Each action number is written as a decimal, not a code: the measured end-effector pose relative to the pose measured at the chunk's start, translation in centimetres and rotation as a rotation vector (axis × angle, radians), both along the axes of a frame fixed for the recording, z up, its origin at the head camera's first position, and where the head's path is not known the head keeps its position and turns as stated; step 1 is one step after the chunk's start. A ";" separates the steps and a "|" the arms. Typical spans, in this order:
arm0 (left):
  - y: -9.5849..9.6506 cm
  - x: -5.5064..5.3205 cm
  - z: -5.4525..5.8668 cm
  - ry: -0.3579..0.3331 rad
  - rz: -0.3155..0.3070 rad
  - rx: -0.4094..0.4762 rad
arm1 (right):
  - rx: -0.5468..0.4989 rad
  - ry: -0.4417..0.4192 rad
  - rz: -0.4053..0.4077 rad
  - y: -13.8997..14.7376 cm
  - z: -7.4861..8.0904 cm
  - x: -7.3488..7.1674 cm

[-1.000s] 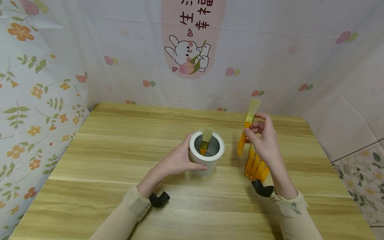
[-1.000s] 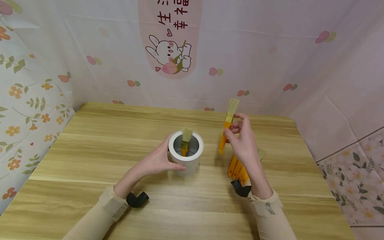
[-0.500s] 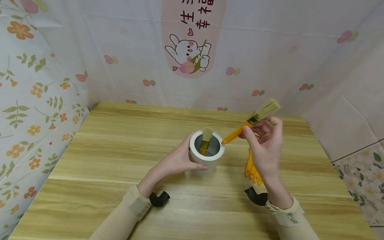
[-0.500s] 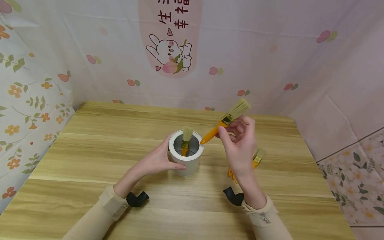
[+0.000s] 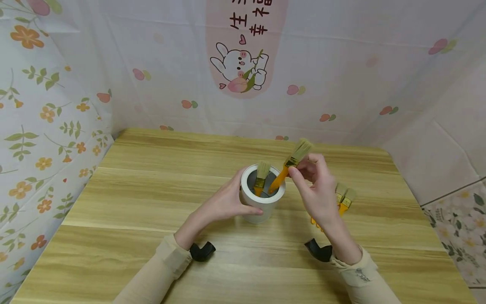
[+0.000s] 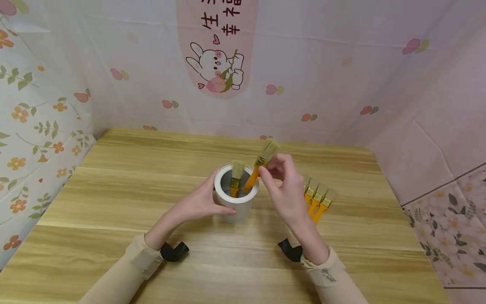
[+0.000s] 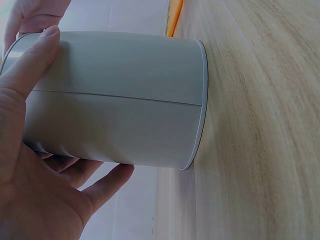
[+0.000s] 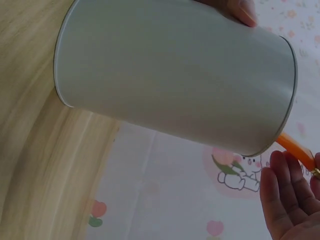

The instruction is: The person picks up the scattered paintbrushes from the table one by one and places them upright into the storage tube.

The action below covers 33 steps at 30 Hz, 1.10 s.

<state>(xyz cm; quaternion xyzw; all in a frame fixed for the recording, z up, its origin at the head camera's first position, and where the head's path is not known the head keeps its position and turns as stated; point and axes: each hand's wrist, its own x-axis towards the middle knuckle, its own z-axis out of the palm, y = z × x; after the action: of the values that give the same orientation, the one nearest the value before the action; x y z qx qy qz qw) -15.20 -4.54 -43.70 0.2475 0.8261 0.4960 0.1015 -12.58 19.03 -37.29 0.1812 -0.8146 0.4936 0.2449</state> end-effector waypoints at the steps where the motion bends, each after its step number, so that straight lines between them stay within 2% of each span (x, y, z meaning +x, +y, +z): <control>1: 0.0 0.0 0.0 0.002 -0.002 0.002 | 0.027 -0.008 -0.010 0.0 -0.1 0.0; 9: 0.0 0.0 -0.1 0.010 -0.008 0.010 | 0.191 -0.022 -0.057 -0.2 -1.3 -0.5; 19: 0.0 0.1 0.0 -0.001 0.006 -0.002 | 0.220 -0.048 -0.097 0.1 -1.5 -1.0; 22: 0.0 0.1 0.0 -0.003 0.006 -0.003 | 0.222 -0.109 -0.121 0.6 -1.2 -1.2; 33: 0.1 0.1 0.0 -0.002 0.010 -0.015 | 0.274 -0.444 -0.166 4.6 -0.6 -2.3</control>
<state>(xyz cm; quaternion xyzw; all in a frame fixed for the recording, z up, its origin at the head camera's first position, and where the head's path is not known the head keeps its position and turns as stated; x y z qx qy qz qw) -15.13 -4.48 -43.68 0.2423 0.8308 0.4907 0.1016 -14.91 23.61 -37.85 0.0325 -0.9195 0.3848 0.0731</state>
